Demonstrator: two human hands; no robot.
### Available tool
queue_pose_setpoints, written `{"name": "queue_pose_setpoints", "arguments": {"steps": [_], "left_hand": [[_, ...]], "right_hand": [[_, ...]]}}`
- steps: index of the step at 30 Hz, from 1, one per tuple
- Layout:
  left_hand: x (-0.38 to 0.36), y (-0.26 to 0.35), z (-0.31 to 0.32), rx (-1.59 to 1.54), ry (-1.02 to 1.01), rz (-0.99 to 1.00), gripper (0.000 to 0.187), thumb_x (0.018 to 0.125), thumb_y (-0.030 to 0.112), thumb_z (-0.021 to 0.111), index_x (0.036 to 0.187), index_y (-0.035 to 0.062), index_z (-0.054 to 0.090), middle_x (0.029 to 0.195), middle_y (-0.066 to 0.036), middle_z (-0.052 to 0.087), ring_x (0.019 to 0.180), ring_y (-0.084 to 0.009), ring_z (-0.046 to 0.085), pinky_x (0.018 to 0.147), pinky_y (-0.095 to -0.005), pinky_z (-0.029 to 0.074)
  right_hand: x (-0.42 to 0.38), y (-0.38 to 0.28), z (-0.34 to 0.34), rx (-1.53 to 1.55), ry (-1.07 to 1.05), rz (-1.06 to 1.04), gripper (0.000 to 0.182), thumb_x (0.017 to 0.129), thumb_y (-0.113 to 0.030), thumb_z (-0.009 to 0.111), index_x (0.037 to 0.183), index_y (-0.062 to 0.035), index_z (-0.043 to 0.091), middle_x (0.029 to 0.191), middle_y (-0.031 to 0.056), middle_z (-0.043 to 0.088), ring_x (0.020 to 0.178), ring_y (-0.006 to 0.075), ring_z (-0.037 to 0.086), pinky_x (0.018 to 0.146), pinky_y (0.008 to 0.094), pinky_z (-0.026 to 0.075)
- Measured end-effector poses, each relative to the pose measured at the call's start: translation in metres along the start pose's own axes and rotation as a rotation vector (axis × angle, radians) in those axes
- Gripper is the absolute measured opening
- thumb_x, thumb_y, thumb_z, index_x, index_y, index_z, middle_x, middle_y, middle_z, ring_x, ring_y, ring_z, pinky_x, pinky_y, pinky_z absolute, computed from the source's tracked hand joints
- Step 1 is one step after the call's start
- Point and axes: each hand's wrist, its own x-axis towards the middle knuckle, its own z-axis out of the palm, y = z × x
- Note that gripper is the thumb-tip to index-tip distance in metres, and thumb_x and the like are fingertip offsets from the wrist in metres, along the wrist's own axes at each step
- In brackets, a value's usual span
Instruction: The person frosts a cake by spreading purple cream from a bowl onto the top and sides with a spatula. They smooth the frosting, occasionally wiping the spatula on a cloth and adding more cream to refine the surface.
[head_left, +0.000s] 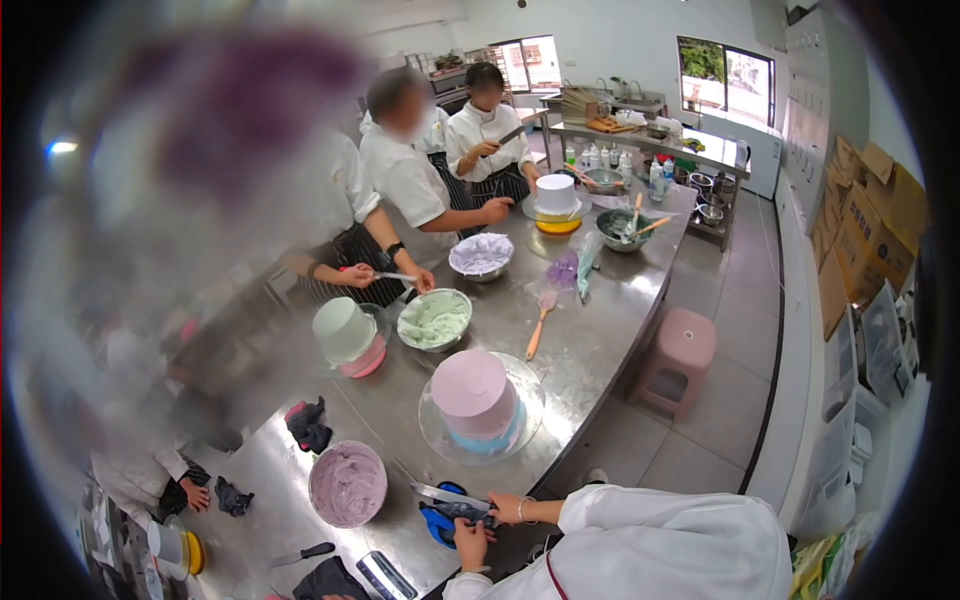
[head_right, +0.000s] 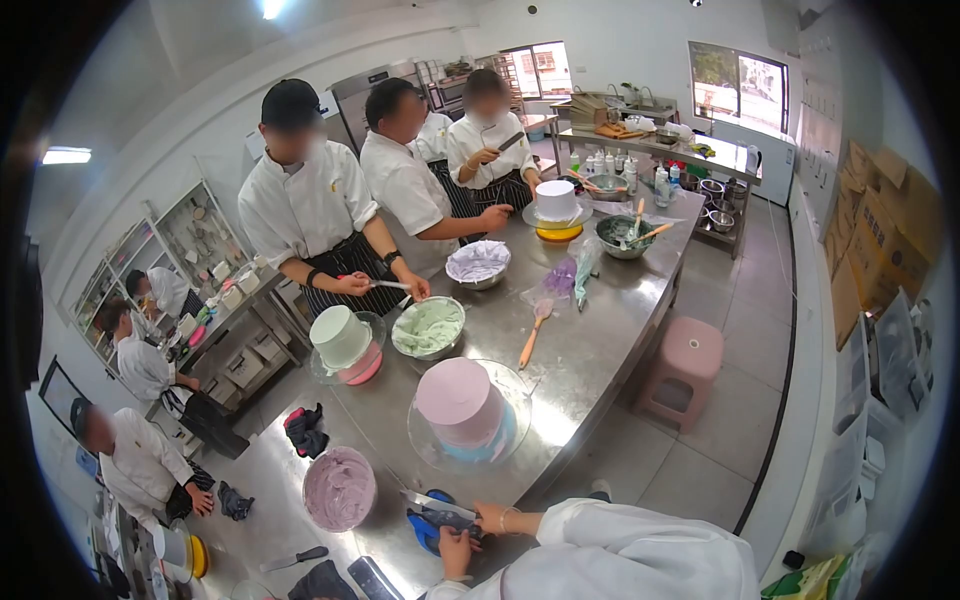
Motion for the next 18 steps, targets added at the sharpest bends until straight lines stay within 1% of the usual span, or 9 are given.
{"name": "queue_pose_setpoints", "arguments": {"steps": [2, 3, 5, 6, 8, 9, 11, 15, 18], "left_hand": [[0.001, -0.002, 0.001, 0.005, 0.005, -0.002, 0.019, 0.080, 0.001, 0.048, 0.090, -0.0018, 0.032, 0.057, -0.015, 0.057, 0.044, -0.0193, 0.056, 0.039, -0.0278, 0.044], [0.000, -0.004, 0.001, 0.006, 0.008, -0.003, 0.018, 0.080, 0.001, 0.048, 0.090, -0.0018, 0.033, 0.057, -0.015, 0.056, 0.044, -0.0193, 0.056, 0.039, -0.0278, 0.044], [0.001, -0.007, 0.002, 0.009, 0.019, -0.002, 0.018, 0.081, 0.001, 0.048, 0.090, -0.0017, 0.033, 0.057, -0.015, 0.056, 0.044, -0.0193, 0.056, 0.039, -0.0279, 0.044], [0.001, -0.009, 0.001, 0.013, 0.020, -0.002, 0.018, 0.081, 0.001, 0.048, 0.090, -0.0017, 0.033, 0.057, -0.015, 0.056, 0.044, -0.0192, 0.056, 0.039, -0.0279, 0.044], [0.002, -0.010, 0.001, 0.019, 0.016, -0.009, 0.018, 0.081, 0.002, 0.049, 0.090, -0.0017, 0.033, 0.057, -0.015, 0.056, 0.044, -0.0193, 0.056, 0.039, -0.0281, 0.044], [0.003, -0.013, 0.001, 0.015, 0.018, -0.006, 0.018, 0.080, 0.002, 0.049, 0.090, -0.0017, 0.033, 0.057, -0.015, 0.057, 0.044, -0.0193, 0.056, 0.039, -0.0282, 0.044], [0.006, -0.019, 0.002, 0.006, 0.023, 0.001, 0.018, 0.080, 0.002, 0.049, 0.090, -0.0017, 0.034, 0.058, -0.016, 0.057, 0.043, -0.0193, 0.056, 0.039, -0.0285, 0.044], [0.001, -0.023, -0.005, 0.020, 0.046, -0.072, 0.017, 0.080, 0.002, 0.048, 0.090, -0.0017, 0.035, 0.057, -0.015, 0.056, 0.044, -0.0188, 0.056, 0.039, -0.0283, 0.043], [-0.024, 0.007, -0.053, 0.043, 0.116, -0.061, 0.016, 0.081, 0.002, 0.048, 0.090, -0.0015, 0.035, 0.057, -0.015, 0.056, 0.044, -0.0188, 0.056, 0.039, -0.0284, 0.043]], "right_hand": [[-0.010, -0.008, -0.006, 0.009, 0.006, -0.014, 0.027, 0.083, -0.016, 0.048, 0.103, -0.0005, 0.041, 0.082, 0.0191, 0.057, 0.052, 0.0252, 0.056, 0.044, 0.0346, 0.043], [-0.015, -0.013, -0.009, 0.006, 0.000, -0.014, 0.027, 0.083, -0.016, 0.048, 0.103, -0.0005, 0.041, 0.082, 0.0191, 0.057, 0.052, 0.0252, 0.056, 0.044, 0.0346, 0.043], [-0.024, -0.020, -0.015, -0.001, -0.024, -0.003, 0.028, 0.083, -0.015, 0.047, 0.106, -0.0015, 0.040, 0.088, 0.0209, 0.056, 0.067, 0.0315, 0.058, 0.054, 0.0383, 0.045], [-0.016, -0.007, -0.008, -0.004, -0.032, -0.004, 0.028, 0.083, -0.015, 0.047, 0.106, -0.0015, 0.040, 0.088, 0.0209, 0.056, 0.067, 0.0315, 0.058, 0.054, 0.0383, 0.045], [-0.001, 0.020, 0.003, -0.210, 0.143, -0.315, 0.032, 0.082, -0.017, 0.047, 0.110, -0.0045, 0.038, 0.086, 0.0227, 0.057, 0.075, 0.0369, 0.056, 0.066, 0.0430, 0.043], [0.000, 0.028, 0.004, -0.215, 0.136, -0.320, 0.032, 0.082, -0.017, 0.047, 0.110, -0.0045, 0.038, 0.086, 0.0227, 0.057, 0.075, 0.0369, 0.056, 0.066, 0.0430, 0.043], [-0.011, 0.015, -0.006, -0.180, 0.069, -0.251, 0.033, 0.082, -0.017, 0.046, 0.112, -0.0056, 0.038, 0.091, 0.0244, 0.055, 0.086, 0.0411, 0.051, 0.074, 0.0454, 0.040], [-0.019, 0.017, -0.012, -0.223, 0.035, -0.268, 0.035, 0.082, -0.018, 0.045, 0.114, -0.0062, 0.037, 0.091, 0.0245, 0.055, 0.084, 0.0406, 0.052, 0.073, 0.0453, 0.041], [-0.019, 0.024, -0.010, -0.252, 0.016, -0.252, 0.037, 0.082, -0.018, 0.044, 0.117, -0.0069, 0.035, 0.091, 0.0246, 0.055, 0.084, 0.0408, 0.052, 0.073, 0.0456, 0.040]]}}
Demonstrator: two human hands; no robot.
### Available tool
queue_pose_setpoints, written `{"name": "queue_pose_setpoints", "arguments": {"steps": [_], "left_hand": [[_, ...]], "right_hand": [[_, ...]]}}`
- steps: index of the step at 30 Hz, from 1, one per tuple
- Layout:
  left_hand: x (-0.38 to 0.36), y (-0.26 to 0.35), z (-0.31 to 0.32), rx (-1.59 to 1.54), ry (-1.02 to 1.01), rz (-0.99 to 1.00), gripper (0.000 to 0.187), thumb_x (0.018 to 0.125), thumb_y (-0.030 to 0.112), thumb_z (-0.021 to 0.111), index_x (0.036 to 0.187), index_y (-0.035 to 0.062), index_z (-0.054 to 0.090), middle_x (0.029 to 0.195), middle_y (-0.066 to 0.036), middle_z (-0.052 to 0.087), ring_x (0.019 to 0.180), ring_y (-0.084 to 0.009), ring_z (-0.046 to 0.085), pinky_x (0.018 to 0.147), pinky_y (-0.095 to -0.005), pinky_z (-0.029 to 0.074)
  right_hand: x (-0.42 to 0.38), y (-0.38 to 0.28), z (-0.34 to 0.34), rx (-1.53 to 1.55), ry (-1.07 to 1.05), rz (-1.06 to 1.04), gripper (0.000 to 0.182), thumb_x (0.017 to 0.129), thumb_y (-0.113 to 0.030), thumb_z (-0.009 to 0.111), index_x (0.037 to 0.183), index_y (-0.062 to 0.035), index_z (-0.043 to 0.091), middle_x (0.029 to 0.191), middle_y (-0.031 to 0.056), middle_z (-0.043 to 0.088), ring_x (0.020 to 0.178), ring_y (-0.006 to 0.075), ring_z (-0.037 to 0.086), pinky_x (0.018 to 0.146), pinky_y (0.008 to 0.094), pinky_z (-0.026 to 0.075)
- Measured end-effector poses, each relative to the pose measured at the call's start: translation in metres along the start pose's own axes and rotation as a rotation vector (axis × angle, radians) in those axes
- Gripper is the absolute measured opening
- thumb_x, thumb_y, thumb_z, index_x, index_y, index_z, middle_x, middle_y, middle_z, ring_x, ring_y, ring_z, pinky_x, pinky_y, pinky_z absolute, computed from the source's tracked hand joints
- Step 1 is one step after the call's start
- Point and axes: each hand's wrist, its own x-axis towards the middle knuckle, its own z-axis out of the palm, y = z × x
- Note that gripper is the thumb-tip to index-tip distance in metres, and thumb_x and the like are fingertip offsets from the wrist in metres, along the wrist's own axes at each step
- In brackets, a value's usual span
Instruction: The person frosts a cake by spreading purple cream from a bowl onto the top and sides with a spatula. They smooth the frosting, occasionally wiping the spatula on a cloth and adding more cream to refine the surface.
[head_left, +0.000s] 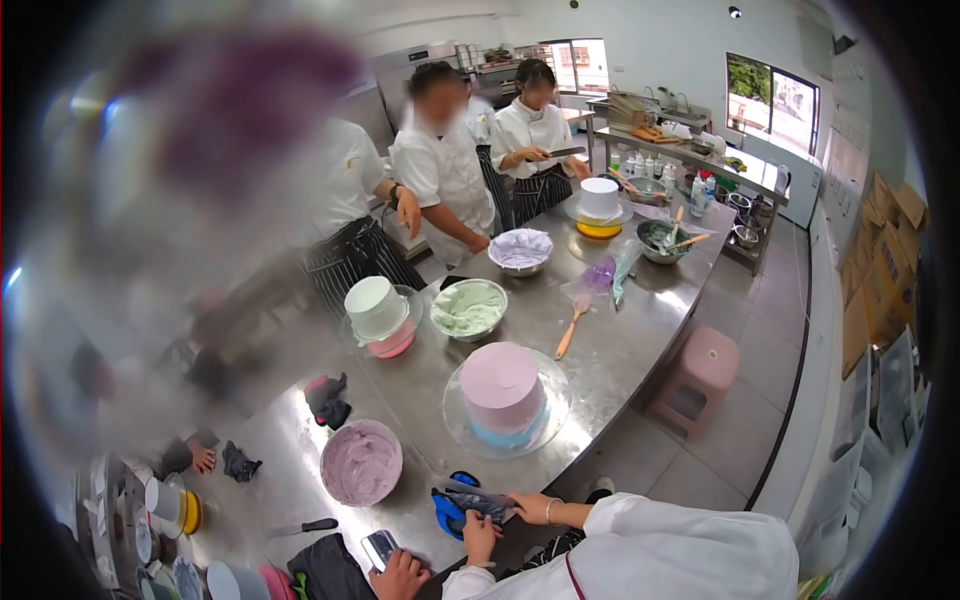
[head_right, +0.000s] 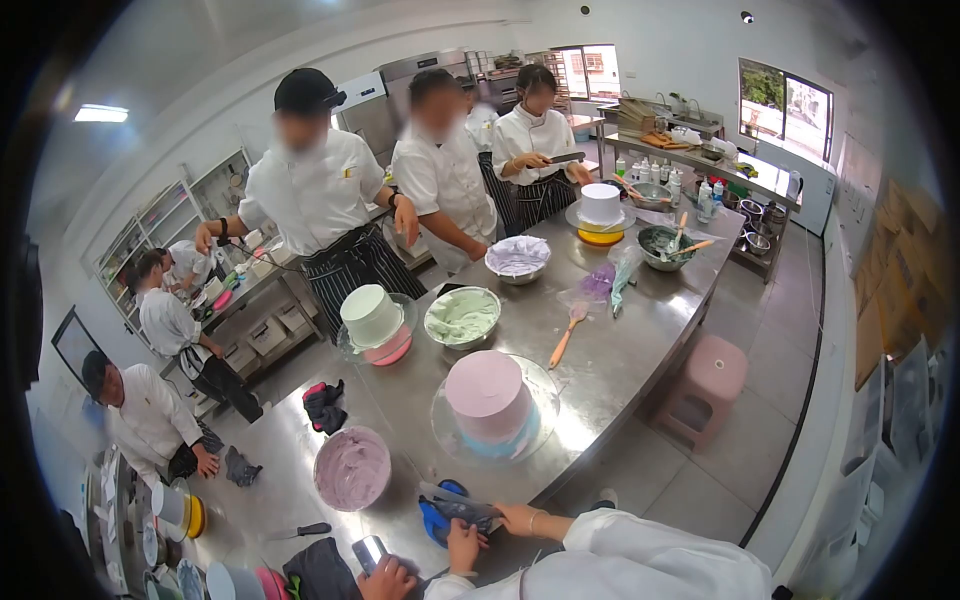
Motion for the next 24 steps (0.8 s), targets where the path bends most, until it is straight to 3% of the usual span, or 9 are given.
{"name": "queue_pose_setpoints", "arguments": {"steps": [4, 12, 15, 19, 24], "left_hand": [[-0.037, 0.031, -0.077, 0.032, 0.115, 0.025, 0.015, 0.081, 0.003, 0.048, 0.090, -0.0012, 0.036, 0.056, -0.015, 0.056, 0.043, -0.0189, 0.056, 0.038, -0.0285, 0.043], [-0.044, 0.042, -0.075, 0.043, 0.118, 0.044, 0.014, 0.082, 0.004, 0.047, 0.090, -0.0007, 0.037, 0.055, -0.013, 0.055, 0.042, -0.0190, 0.055, 0.038, -0.0287, 0.042], [-0.035, 0.036, -0.050, 0.039, 0.096, 0.055, 0.013, 0.082, 0.004, 0.047, 0.090, -0.0005, 0.038, 0.054, -0.013, 0.055, 0.041, -0.0190, 0.054, 0.037, -0.0288, 0.041], [0.010, -0.001, 0.061, 0.034, -0.022, 0.047, 0.012, 0.082, 0.005, 0.046, 0.090, -0.0002, 0.039, 0.054, -0.012, 0.055, 0.041, -0.0190, 0.054, 0.037, -0.0289, 0.041], [0.008, 0.009, 0.059, 0.035, -0.043, 0.010, 0.011, 0.083, 0.004, 0.044, 0.090, 0.0000, 0.036, 0.055, -0.012, 0.055, 0.040, -0.0175, 0.053, 0.038, -0.0269, 0.041]], "right_hand": [[-0.005, -0.003, -0.005, 0.017, 0.036, -0.029, 0.036, 0.082, -0.019, 0.045, 0.115, -0.0069, 0.036, 0.090, 0.0246, 0.055, 0.083, 0.0409, 0.052, 0.072, 0.0460, 0.041], [-0.003, 0.002, -0.001, 0.019, 0.033, -0.018, 0.032, 0.082, -0.021, 0.045, 0.111, -0.0078, 0.038, 0.087, 0.0236, 0.056, 0.079, 0.0410, 0.053, 0.070, 0.0460, 0.042], [-0.003, 0.001, -0.003, 0.007, 0.032, -0.021, 0.032, 0.082, -0.022, 0.046, 0.110, -0.0077, 0.038, 0.086, 0.0235, 0.056, 0.079, 0.0408, 0.053, 0.070, 0.0458, 0.042], [-0.008, -0.011, -0.012, 0.005, -0.010, 0.012, 0.032, 0.081, -0.018, 0.045, 0.110, -0.0041, 0.038, 0.094, 0.0229, 0.055, 0.084, 0.0396, 0.053, 0.072, 0.0436, 0.042], [-0.008, -0.011, -0.012, -0.016, -0.036, 0.033, 0.035, 0.081, -0.019, 0.045, 0.112, -0.0040, 0.038, 0.094, 0.0229, 0.055, 0.084, 0.0395, 0.053, 0.072, 0.0434, 0.042]]}}
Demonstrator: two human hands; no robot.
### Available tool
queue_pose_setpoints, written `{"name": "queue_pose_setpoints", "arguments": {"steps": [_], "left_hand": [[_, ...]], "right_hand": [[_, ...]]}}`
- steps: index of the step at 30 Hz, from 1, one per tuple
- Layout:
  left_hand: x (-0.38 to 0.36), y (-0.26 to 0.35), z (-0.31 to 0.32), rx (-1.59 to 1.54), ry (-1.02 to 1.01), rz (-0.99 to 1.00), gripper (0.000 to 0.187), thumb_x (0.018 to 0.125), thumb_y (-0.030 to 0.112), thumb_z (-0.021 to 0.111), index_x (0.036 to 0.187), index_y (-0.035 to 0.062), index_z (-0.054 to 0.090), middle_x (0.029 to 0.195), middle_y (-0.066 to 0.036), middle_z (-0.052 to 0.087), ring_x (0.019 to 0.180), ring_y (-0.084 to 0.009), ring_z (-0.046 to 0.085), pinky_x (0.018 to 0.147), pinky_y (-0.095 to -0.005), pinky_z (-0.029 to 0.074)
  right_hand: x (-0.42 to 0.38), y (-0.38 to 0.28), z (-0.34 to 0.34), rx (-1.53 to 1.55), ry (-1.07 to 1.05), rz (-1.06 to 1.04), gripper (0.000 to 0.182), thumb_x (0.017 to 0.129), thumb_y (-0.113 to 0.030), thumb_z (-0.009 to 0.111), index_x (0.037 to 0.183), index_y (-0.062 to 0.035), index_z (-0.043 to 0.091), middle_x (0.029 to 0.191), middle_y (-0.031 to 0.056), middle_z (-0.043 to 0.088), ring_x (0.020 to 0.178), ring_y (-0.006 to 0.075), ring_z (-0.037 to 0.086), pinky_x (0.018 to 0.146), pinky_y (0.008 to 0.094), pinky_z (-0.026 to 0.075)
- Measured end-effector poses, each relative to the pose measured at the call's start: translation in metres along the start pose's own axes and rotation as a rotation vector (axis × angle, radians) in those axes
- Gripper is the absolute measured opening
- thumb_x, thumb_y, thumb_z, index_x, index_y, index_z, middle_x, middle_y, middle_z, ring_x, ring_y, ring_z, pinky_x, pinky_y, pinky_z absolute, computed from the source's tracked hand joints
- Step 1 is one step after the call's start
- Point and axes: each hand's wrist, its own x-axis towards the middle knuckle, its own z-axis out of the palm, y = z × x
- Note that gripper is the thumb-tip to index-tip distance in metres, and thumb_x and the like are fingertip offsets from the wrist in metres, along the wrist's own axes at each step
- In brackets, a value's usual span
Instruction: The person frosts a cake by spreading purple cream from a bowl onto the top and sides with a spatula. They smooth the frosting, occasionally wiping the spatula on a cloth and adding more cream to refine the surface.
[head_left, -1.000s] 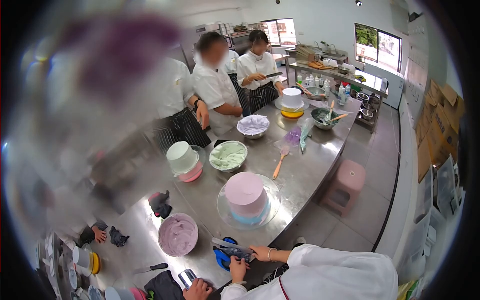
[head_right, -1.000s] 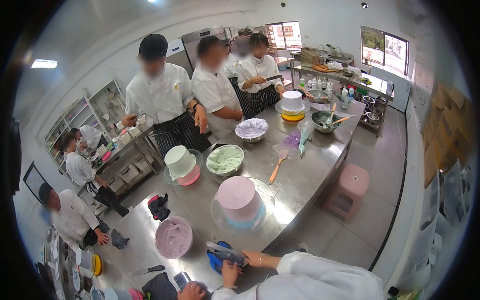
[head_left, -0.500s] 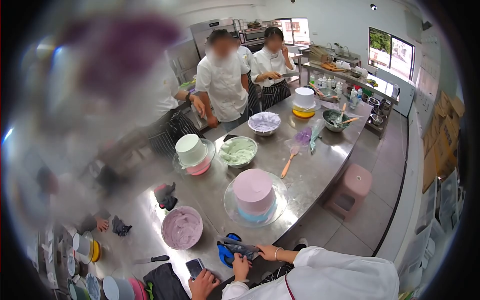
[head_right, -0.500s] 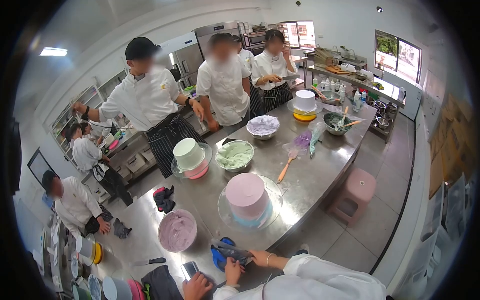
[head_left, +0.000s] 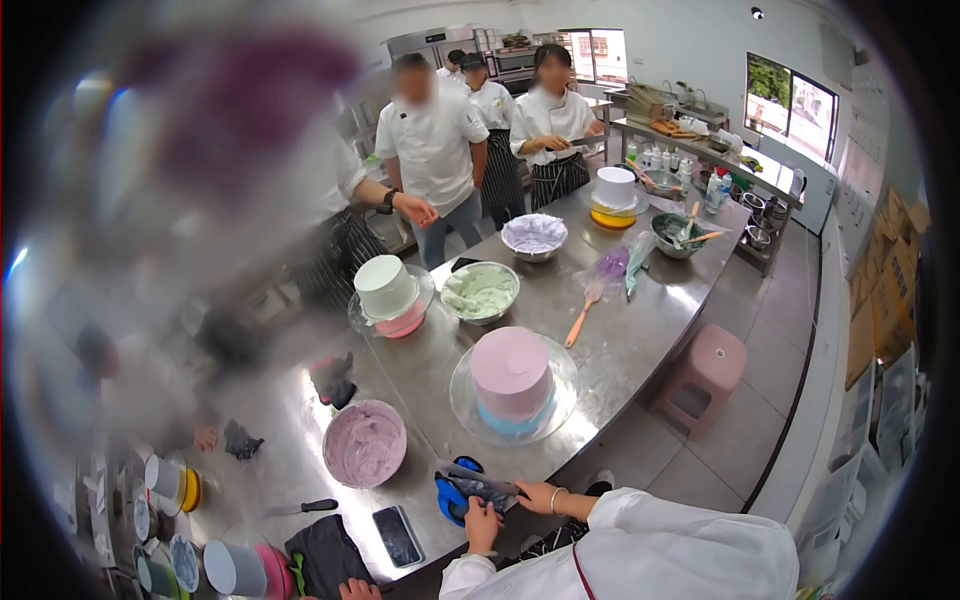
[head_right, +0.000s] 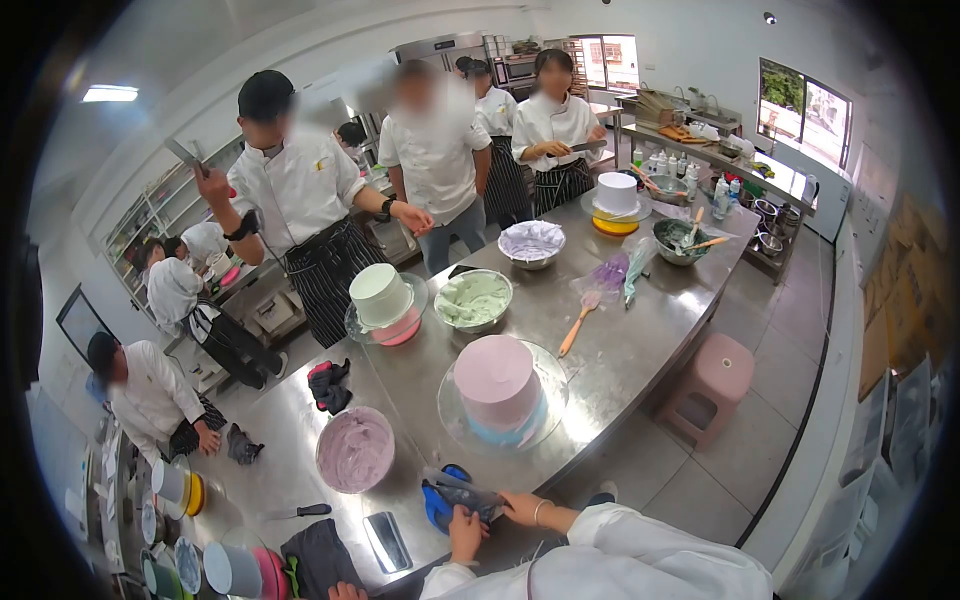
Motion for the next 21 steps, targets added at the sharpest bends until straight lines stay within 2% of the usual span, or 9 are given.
{"name": "queue_pose_setpoints", "arguments": {"steps": [7, 12, 17, 21], "left_hand": [[0.001, 0.000, 0.000, 0.035, 0.008, -0.008, 0.011, 0.082, 0.007, 0.047, 0.087, 0.0016, 0.038, 0.054, -0.010, 0.056, 0.041, -0.0178, 0.054, 0.039, -0.0283, 0.041], [0.006, -0.031, 0.002, 0.028, 0.009, -0.002, 0.012, 0.082, 0.007, 0.047, 0.088, 0.0017, 0.038, 0.053, -0.010, 0.056, 0.041, -0.0178, 0.054, 0.039, -0.0283, 0.041], [-0.003, 0.009, -0.002, 0.017, 0.001, -0.002, 0.010, 0.082, 0.004, 0.044, 0.089, 0.0014, 0.037, 0.051, -0.011, 0.054, 0.040, -0.0173, 0.053, 0.038, -0.0272, 0.040], [0.000, 0.006, 0.000, 0.037, 0.024, -0.040, 0.012, 0.083, 0.009, 0.047, 0.088, 0.0027, 0.039, 0.052, -0.009, 0.054, 0.041, -0.0175, 0.054, 0.039, -0.0296, 0.040]], "right_hand": [[0.002, 0.005, 0.003, -0.002, 0.056, -0.025, 0.036, 0.081, -0.020, 0.046, 0.112, -0.0046, 0.039, 0.093, 0.0229, 0.056, 0.083, 0.0392, 0.053, 0.072, 0.0435, 0.042], [0.001, 0.007, 0.005, -0.004, 0.060, -0.031, 0.035, 0.080, -0.020, 0.046, 0.111, -0.0047, 0.041, 0.091, 0.0236, 0.056, 0.080, 0.0393, 0.054, 0.071, 0.0435, 0.043], [0.000, 0.002, 0.002, 0.000, 0.083, -0.029, 0.036, 0.080, -0.021, 0.047, 0.111, -0.0049, 0.040, 0.088, 0.0231, 0.056, 0.080, 0.0396, 0.054, 0.071, 0.0433, 0.043], [0.002, 0.018, 0.010, -0.008, 0.081, -0.055, 0.034, 0.081, -0.024, 0.047, 0.109, -0.0069, 0.038, 0.085, 0.0239, 0.057, 0.078, 0.0408, 0.054, 0.068, 0.0451, 0.043]]}}
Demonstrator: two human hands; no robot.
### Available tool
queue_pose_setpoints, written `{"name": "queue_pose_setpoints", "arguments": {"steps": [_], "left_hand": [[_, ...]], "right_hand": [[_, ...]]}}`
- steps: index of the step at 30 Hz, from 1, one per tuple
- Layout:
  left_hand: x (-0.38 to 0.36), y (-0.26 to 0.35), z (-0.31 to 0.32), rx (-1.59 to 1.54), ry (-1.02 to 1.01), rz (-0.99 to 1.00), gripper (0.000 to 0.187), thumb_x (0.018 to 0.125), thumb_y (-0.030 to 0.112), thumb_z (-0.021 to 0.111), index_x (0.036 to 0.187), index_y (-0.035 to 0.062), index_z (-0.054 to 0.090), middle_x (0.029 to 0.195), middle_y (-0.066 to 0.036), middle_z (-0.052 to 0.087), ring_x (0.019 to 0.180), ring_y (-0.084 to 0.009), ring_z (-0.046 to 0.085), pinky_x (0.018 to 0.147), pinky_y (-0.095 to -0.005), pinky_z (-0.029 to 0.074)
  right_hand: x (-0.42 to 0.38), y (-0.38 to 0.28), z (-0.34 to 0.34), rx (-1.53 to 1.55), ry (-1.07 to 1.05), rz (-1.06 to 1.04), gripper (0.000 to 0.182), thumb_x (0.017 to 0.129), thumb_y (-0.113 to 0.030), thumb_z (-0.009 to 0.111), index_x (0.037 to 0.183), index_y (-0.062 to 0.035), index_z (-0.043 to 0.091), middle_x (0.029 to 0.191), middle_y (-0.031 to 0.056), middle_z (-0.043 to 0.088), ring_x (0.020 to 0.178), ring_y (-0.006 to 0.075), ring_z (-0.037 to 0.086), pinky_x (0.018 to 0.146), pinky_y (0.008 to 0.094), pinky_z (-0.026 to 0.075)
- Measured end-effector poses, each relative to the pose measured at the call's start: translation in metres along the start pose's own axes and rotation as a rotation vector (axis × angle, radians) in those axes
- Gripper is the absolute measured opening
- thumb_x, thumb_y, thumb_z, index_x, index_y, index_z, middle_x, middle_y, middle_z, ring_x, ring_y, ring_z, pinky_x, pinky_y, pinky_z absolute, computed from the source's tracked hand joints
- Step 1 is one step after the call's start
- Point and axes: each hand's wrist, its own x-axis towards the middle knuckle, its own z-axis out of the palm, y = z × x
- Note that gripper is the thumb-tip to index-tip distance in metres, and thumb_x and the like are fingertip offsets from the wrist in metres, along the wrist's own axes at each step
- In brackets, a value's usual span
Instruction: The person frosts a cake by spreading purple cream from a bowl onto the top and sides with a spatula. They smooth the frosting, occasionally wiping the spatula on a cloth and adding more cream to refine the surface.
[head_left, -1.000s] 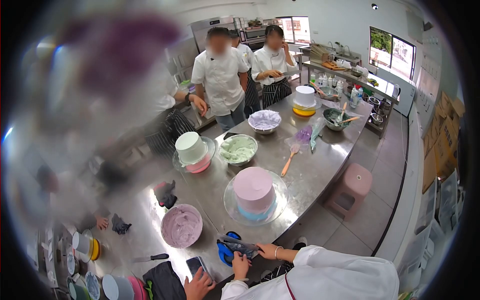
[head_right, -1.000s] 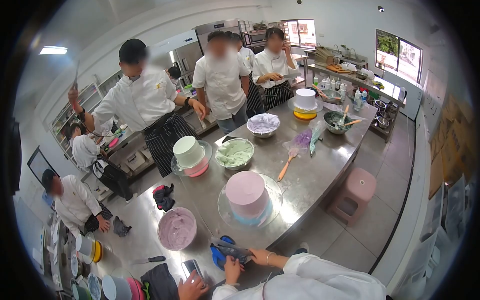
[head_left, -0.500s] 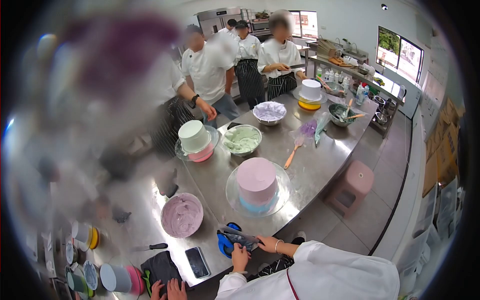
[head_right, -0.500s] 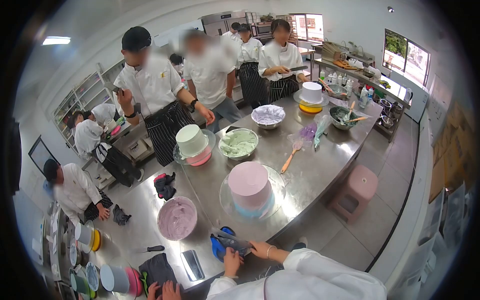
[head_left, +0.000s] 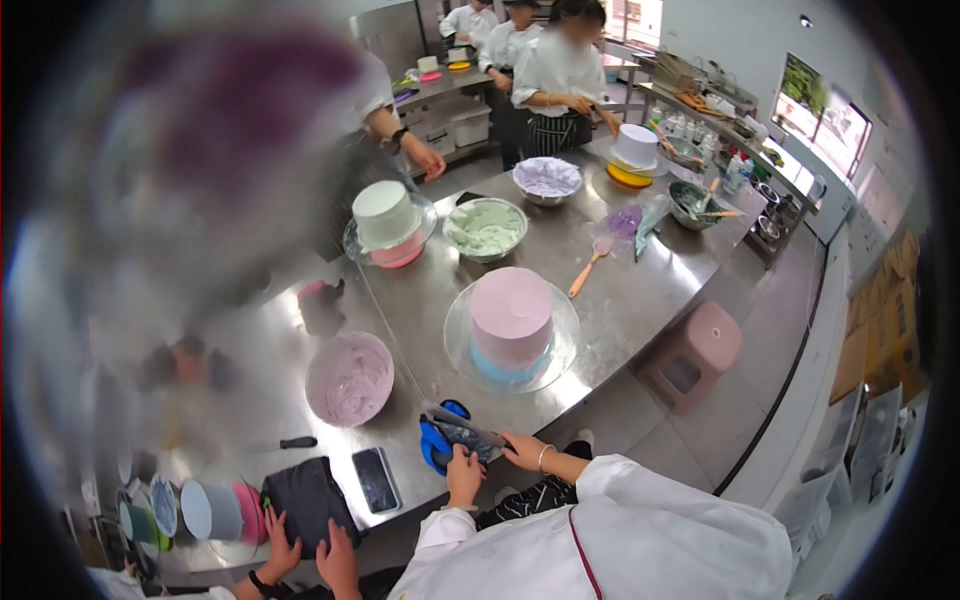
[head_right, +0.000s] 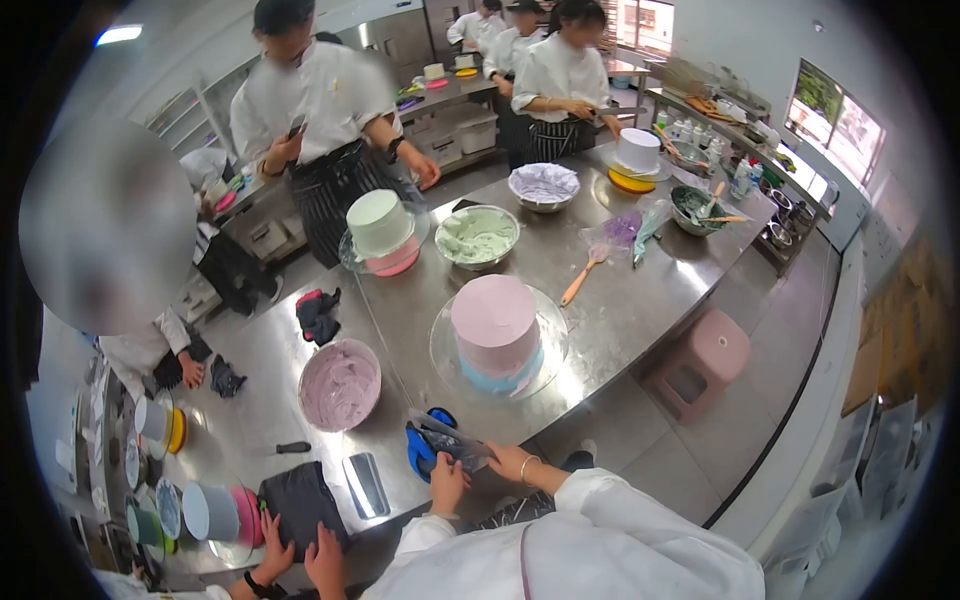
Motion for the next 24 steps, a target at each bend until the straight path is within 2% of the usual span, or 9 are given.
{"name": "queue_pose_setpoints", "arguments": {"steps": [4, 7, 8, 10, 11, 16, 19, 23, 24], "left_hand": [[-0.001, -0.004, 0.000, 0.047, 0.038, 0.004, 0.012, 0.083, 0.012, 0.047, 0.090, 0.0053, 0.040, 0.052, -0.010, 0.054, 0.043, -0.0198, 0.054, 0.041, -0.0317, 0.040], [0.001, -0.018, 0.007, 0.192, 0.135, 0.041, 0.019, 0.081, 0.018, 0.048, 0.094, 0.0064, 0.042, 0.071, -0.019, 0.058, 0.065, -0.0369, 0.057, 0.058, -0.0474, 0.042], [-0.004, -0.012, 0.006, 0.259, 0.190, 0.093, 0.016, 0.082, 0.017, 0.046, 0.092, 0.0059, 0.041, 0.062, -0.016, 0.056, 0.054, -0.0302, 0.057, 0.050, -0.0403, 0.042], [-0.009, -0.005, 0.006, 0.273, 0.215, 0.075, 0.018, 0.081, 0.018, 0.047, 0.094, 0.0062, 0.042, 0.073, -0.020, 0.057, 0.069, -0.0375, 0.055, 0.059, -0.0475, 0.041], [-0.010, -0.004, 0.007, 0.279, 0.220, 0.056, 0.018, 0.081, 0.018, 0.047, 0.094, 0.0065, 0.043, 0.073, -0.019, 0.058, 0.068, -0.0368, 0.056, 0.058, -0.0474, 0.041], [-0.015, 0.005, 0.015, 0.324, 0.274, -0.035, 0.016, 0.080, 0.016, 0.047, 0.093, 0.0069, 0.044, 0.073, -0.018, 0.058, 0.066, -0.0362, 0.056, 0.058, -0.0468, 0.041], [-0.020, 0.010, 0.015, 0.377, 0.368, 0.046, 0.020, 0.078, 0.015, 0.048, 0.096, 0.0069, 0.043, 0.067, -0.017, 0.058, 0.064, -0.0344, 0.056, 0.061, -0.0442, 0.041], [-0.030, 0.010, -0.046, 0.632, 0.932, -0.060, 0.048, 0.072, 0.018, 0.057, 0.115, 0.0035, 0.039, 0.105, -0.017, 0.047, 0.101, -0.0331, 0.042, 0.087, -0.0454, 0.030], [-0.031, 0.007, -0.068, 0.652, 0.932, -0.132, 0.056, 0.069, 0.020, 0.061, 0.117, 0.0021, 0.037, 0.111, -0.018, 0.042, 0.104, -0.0337, 0.038, 0.089, -0.0458, 0.028]], "right_hand": [[0.003, 0.004, 0.005, -0.014, 0.103, -0.046, 0.034, 0.081, -0.026, 0.048, 0.107, -0.0063, 0.040, 0.081, 0.0230, 0.058, 0.075, 0.0399, 0.055, 0.066, 0.0432, 0.044], [0.006, 0.010, 0.005, -0.012, 0.081, -0.067, 0.032, 0.081, -0.023, 0.050, 0.106, -0.0048, 0.041, 0.068, 0.0180, 0.057, 0.064, 0.0338, 0.057, 0.058, 0.0386, 0.045], [0.009, 0.021, 0.012, -0.003, 0.121, -0.125, 0.031, 0.081, -0.021, 0.050, 0.105, -0.0044, 0.041, 0.063, 0.0157, 0.057, 0.057, 0.0300, 0.058, 0.053, 0.0362, 0.045], [0.006, -0.001, -0.004, 0.146, -0.031, 0.065, 0.029, 0.081, -0.018, 0.051, 0.104, -0.0042, 0.041, 0.056, 0.0125, 0.055, 0.045, 0.0217, 0.056, 0.045, 0.0315, 0.043], [0.007, -0.002, -0.006, 0.140, -0.009, 0.002, 0.027, 0.081, -0.016, 0.050, 0.103, -0.0041, 0.041, 0.052, 0.0092, 0.053, 0.038, 0.0156, 0.051, 0.038, 0.0269, 0.040], [0.021, 0.019, -0.008, 0.192, -0.136, -0.020, 0.026, 0.083, -0.015, 0.049, 0.104, -0.0036, 0.039, 0.051, 0.0058, 0.051, 0.037, 0.0129, 0.048, 0.034, 0.0253, 0.037], [0.023, 0.019, -0.018, 0.347, -0.299, 0.083, 0.030, 0.084, -0.014, 0.047, 0.110, -0.0046, 0.033, 0.054, 0.0068, 0.050, 0.037, 0.0129, 0.047, 0.033, 0.0242, 0.035], [0.029, 0.013, -0.030, 0.492, -0.378, 0.172, 0.035, 0.083, -0.017, 0.049, 0.112, -0.0029, 0.035, 0.055, 0.0061, 0.052, 0.040, 0.0122, 0.048, 0.036, 0.0244, 0.037], [0.028, 0.013, -0.032, 0.505, -0.391, 0.183, 0.035, 0.084, -0.017, 0.048, 0.112, -0.0027, 0.035, 0.056, 0.0058, 0.052, 0.040, 0.0118, 0.048, 0.036, 0.0240, 0.037]]}}
